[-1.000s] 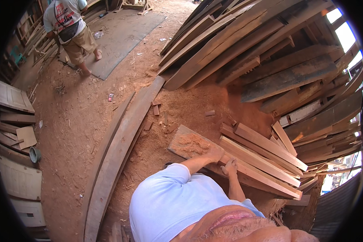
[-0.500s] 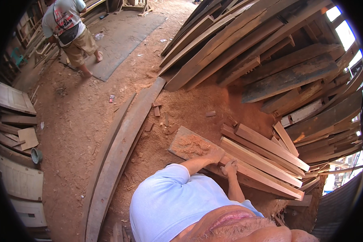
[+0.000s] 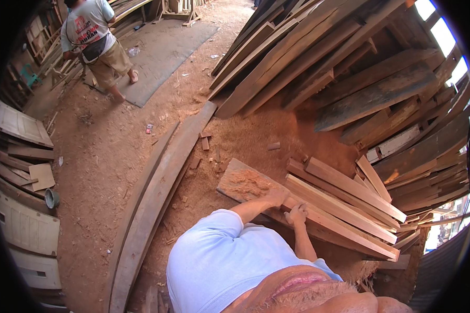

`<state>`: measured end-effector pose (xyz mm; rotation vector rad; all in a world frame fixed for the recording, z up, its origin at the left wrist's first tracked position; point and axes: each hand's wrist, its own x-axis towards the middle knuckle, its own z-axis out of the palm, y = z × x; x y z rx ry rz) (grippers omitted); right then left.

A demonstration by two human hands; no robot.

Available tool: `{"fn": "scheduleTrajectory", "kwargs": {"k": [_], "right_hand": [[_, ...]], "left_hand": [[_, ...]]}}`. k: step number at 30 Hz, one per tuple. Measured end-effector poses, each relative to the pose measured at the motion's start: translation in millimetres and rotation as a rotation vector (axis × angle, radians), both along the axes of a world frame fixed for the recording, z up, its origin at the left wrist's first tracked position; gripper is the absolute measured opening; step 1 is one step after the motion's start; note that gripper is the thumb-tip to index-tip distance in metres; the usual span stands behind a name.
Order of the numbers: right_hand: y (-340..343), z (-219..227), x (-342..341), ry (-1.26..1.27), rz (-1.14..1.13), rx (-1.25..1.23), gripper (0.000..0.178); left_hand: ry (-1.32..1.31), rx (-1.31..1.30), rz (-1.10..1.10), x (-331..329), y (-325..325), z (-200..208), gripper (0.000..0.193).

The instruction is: The person selects a wooden plank from a stack, measures it with a tape measure, and then uses a circular saw to cut the plank. The person handles the wood and saw throughout the process.

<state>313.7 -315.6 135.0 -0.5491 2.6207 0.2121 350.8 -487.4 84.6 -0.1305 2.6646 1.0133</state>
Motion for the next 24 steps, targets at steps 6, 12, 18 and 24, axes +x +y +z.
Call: {"fn": "scheduleTrajectory", "kwargs": {"k": [6, 12, 18, 24], "right_hand": [[27, -6, -3, -0.003, 0.076, -0.069, 0.104], [53, -9, -5, -0.004, 0.086, -0.305, 0.090], [78, 0, 30, 0.130, -0.172, -0.460, 0.069], [128, -32, 37, -0.081, -0.284, -0.418, 0.057]], "left_hand": [[0.087, -0.092, 0.039, 0, 13, -6, 0.074], [0.087, -0.109, 0.065, 1, 17, -9, 0.080], [0.060, -0.092, 0.037, 2, 16, -4, 0.087], [-0.025, -0.203, -0.107, -13, 11, 16, 0.080]]}}
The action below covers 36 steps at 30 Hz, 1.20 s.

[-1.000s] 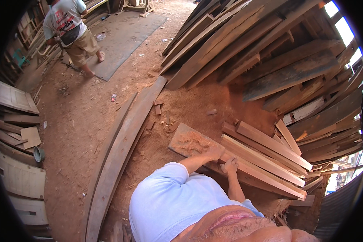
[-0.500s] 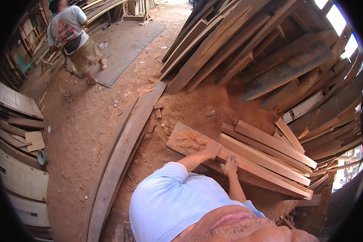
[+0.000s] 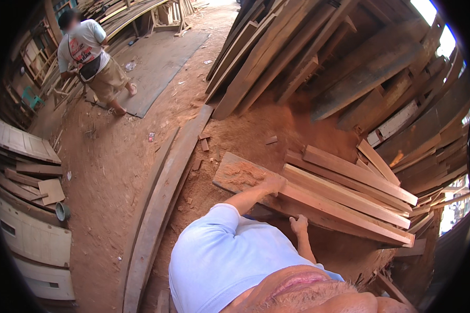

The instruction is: The person selects a wooden plank from a stack, measures it with a tape measure, and then uses a circular saw to cut the plank. The person handles the wood and saw throughout the process.

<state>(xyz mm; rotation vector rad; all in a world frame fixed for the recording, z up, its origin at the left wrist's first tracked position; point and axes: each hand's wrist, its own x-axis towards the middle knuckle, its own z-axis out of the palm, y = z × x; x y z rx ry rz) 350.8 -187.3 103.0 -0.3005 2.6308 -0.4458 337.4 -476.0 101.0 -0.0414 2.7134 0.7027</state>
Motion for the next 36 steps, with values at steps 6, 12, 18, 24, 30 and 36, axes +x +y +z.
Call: {"fn": "scheduleTrajectory", "kwargs": {"k": [6, 12, 18, 24, 30, 36], "right_hand": [[59, -44, -7, -0.296, 0.035, -0.127, 0.057], [147, -99, -7, -0.133, 0.020, -0.163, 0.047], [249, -82, 23, -0.357, -0.449, -0.202, 0.045], [404, -149, 108, -0.221, -0.892, -0.052, 0.049], [484, -231, 206, -0.267, -1.310, -0.143, 0.047], [418, -258, 246, -0.289, -1.241, -0.394, 0.027]], "left_hand": [[0.015, -0.262, -0.163, -18, 7, 18, 0.074], [0.272, -0.126, -0.134, -50, 89, 25, 0.085], [0.227, -0.387, 0.000, -39, 142, -4, 0.068], [0.251, -0.413, -0.104, -42, 159, 8, 0.062], [0.201, -0.447, -0.117, -49, 167, -4, 0.064], [0.035, -0.483, -0.101, -59, 149, -8, 0.076]]}}
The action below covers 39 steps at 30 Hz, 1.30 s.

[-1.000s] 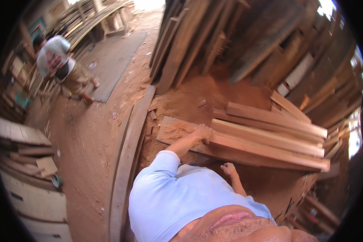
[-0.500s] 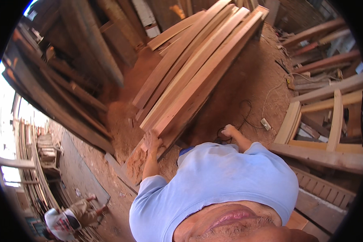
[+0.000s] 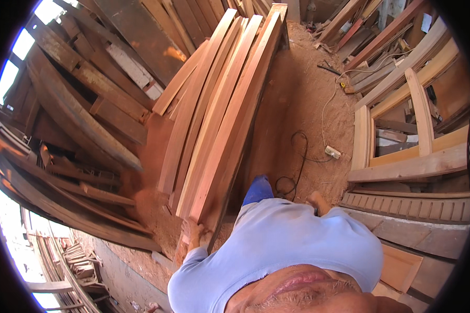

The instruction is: The person selects a wooden plank from a stack, measures it with a tape measure, and then uses a circular saw to cut the plank. The person handles the wood and saw throughout the process.

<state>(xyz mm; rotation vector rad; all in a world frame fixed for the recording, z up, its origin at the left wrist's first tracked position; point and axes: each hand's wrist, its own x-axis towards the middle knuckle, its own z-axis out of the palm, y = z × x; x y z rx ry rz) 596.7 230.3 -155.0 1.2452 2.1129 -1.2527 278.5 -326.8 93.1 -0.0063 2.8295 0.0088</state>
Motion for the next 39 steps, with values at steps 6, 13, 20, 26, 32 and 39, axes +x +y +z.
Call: {"fn": "scheduleTrajectory", "kwargs": {"k": [6, 13, 20, 26, 32, 39], "right_hand": [[-6, 72, -72, -0.138, -0.052, -0.214, 0.036], [118, 48, -180, 0.093, -0.165, -0.017, 0.036], [201, 68, -252, 0.226, -0.249, 0.141, 0.025], [157, 133, -327, 0.289, -0.432, -0.059, 0.022], [194, 53, -227, -0.066, -0.227, 0.141, 0.025], [219, 36, -232, -0.091, -0.279, 0.367, 0.038]], "left_hand": [[-0.098, 0.320, -0.017, -72, 57, 0, 0.091], [-0.121, 0.489, -0.206, -217, 267, -2, 0.077], [-0.340, 0.622, -0.461, -321, 454, 18, 0.068], [-0.415, 0.717, -0.331, -391, 471, -29, 0.067], [-0.331, 0.527, -0.564, -365, 539, -8, 0.085], [-0.375, 0.593, -0.400, -387, 525, -35, 0.084]]}}
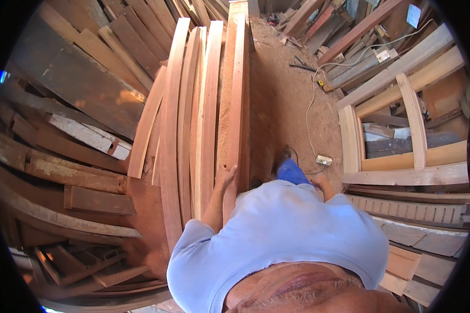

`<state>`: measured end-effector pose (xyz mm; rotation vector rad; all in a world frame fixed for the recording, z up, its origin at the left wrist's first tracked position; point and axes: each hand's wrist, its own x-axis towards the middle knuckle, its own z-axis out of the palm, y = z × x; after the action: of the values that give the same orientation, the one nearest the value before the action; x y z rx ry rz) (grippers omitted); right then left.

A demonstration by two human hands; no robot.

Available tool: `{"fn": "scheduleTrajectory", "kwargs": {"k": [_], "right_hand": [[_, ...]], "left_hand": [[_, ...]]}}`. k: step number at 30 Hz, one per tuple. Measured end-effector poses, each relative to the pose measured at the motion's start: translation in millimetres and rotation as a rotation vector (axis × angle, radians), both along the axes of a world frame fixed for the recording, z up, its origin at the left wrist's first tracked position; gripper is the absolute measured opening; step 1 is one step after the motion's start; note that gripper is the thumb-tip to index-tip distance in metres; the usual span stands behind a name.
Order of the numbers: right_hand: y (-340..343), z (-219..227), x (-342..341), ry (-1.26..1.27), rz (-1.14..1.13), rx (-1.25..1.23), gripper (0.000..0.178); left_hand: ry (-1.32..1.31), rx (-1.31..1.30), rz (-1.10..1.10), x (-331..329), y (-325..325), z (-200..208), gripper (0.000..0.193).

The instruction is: The person selects a wooden plank from a stack, measures it with a tape measure, and then uses a circular saw to cut the plank. The person handles the wood and saw throughout the process.

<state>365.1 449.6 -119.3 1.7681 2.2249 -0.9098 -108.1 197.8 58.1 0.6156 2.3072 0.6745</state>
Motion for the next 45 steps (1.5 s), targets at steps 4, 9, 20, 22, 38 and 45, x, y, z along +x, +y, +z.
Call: {"fn": "scheduleTrajectory", "kwargs": {"k": [4, 9, 20, 22, 38, 45], "right_hand": [[63, -12, -39, -0.121, -0.014, -0.325, 0.028], [131, 25, -121, 0.204, -0.012, -0.285, 0.030], [372, 68, -173, 0.280, 0.018, -0.321, 0.028], [427, 49, -163, 0.218, -0.038, -0.251, 0.028], [596, 58, -327, 0.324, -0.148, -0.527, 0.028], [694, 7, -364, 0.303, -0.385, -0.411, 0.025]], "left_hand": [[-0.229, 0.117, 0.123, -22, 34, -1, 0.076], [-0.011, 0.123, 0.117, -42, 129, 10, 0.077], [0.357, -0.171, 0.185, -89, 316, 2, 0.089], [0.340, -0.123, 0.222, -95, 338, -3, 0.087], [-0.098, -0.020, 0.252, -258, 525, -20, 0.054], [-0.077, -0.044, 0.057, -340, 672, 12, 0.070]]}}
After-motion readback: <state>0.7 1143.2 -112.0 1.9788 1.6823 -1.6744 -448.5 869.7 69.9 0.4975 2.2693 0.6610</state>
